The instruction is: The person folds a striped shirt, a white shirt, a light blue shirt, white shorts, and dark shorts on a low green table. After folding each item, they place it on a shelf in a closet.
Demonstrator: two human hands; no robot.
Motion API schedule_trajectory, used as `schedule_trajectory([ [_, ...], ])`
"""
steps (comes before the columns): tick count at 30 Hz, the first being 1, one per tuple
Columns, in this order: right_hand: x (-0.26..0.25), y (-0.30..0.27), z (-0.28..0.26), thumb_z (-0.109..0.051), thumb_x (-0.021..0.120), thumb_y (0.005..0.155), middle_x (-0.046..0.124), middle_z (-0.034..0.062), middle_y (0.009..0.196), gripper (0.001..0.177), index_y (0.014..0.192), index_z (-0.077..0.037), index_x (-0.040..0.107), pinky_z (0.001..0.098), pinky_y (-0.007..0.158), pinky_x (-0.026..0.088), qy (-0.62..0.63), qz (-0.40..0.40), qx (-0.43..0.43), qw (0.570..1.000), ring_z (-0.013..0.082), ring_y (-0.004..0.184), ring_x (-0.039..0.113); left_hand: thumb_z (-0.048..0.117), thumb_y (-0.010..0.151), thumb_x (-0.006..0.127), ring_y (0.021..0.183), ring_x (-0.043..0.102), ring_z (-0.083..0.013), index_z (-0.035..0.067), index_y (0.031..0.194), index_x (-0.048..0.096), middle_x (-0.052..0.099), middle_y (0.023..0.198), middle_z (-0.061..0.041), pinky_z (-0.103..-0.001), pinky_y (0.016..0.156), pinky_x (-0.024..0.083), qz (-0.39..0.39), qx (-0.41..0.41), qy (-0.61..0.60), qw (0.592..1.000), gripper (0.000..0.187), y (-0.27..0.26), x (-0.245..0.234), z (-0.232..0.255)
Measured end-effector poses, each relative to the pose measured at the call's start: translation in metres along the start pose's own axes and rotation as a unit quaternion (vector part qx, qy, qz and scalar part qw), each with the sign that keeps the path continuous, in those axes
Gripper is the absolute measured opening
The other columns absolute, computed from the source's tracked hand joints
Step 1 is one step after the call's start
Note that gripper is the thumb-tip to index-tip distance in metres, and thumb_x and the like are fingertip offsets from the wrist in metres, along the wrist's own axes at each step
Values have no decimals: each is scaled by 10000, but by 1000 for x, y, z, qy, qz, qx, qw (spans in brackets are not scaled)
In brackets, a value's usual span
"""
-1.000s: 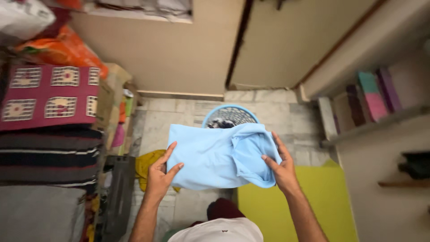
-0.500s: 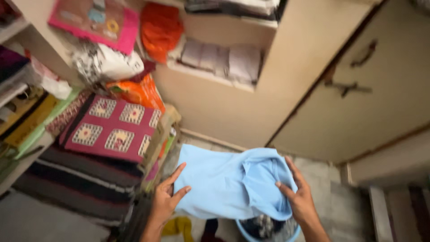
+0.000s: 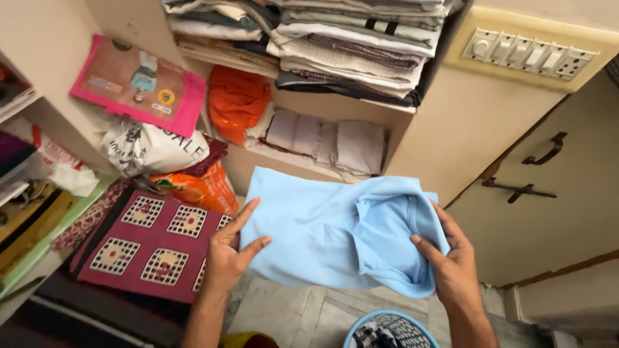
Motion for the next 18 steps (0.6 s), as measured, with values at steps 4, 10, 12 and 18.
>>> schedule_trajectory([
  [4, 17, 25, -15, 89, 694, 802, 633, 122, 1404, 690, 1468, -11, 542, 333, 1050, 491, 31, 7, 3, 999, 191, 1255, 604, -57, 777, 809, 1400, 502, -192, -58, 1467, 534, 560, 1523, -180, -326, 1179, 346, -21, 55, 10, 998, 742, 47, -2, 6],
  [10, 37, 72, -48, 102, 687, 813, 659, 110, 1357, 681, 1472, -7, 553, 311, 1031, 494, 8, 40, -59, 997, 178, 1214, 619, -9, 720, 874, 1120, 642, -176, -9, 1474, 580, 729, 1275, -190, -318, 1060, 487, -76, 45, 20, 996, 810, 133, -27, 19],
  [12, 47, 89, -70, 103, 689, 809, 661, 111, 1344, 700, 1486, -6, 548, 313, 1010, 498, 12, 62, -67, 996, 176, 1193, 622, 5, 731, 863, 1264, 601, -185, -12, 1452, 576, 652, 1411, -172, -327, 1122, 442, -94, 102, -12, 990, 776, 169, -31, 42],
  [18, 86, 161, -158, 66, 709, 823, 671, 159, 1326, 691, 1491, 27, 537, 355, 988, 572, 2, 90, -178, 980, 219, 1148, 682, 56, 752, 879, 1379, 575, -212, 32, 1467, 560, 611, 1495, -161, -336, 1193, 402, -115, 247, 81, 959, 783, 295, -39, 111],
])
Point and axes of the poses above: each hand's wrist, its own y-axis towards the middle knuckle, its own x-axis out of the palm, z = x × y, the point moved 5 cm from there along y, towards the middle knuckle
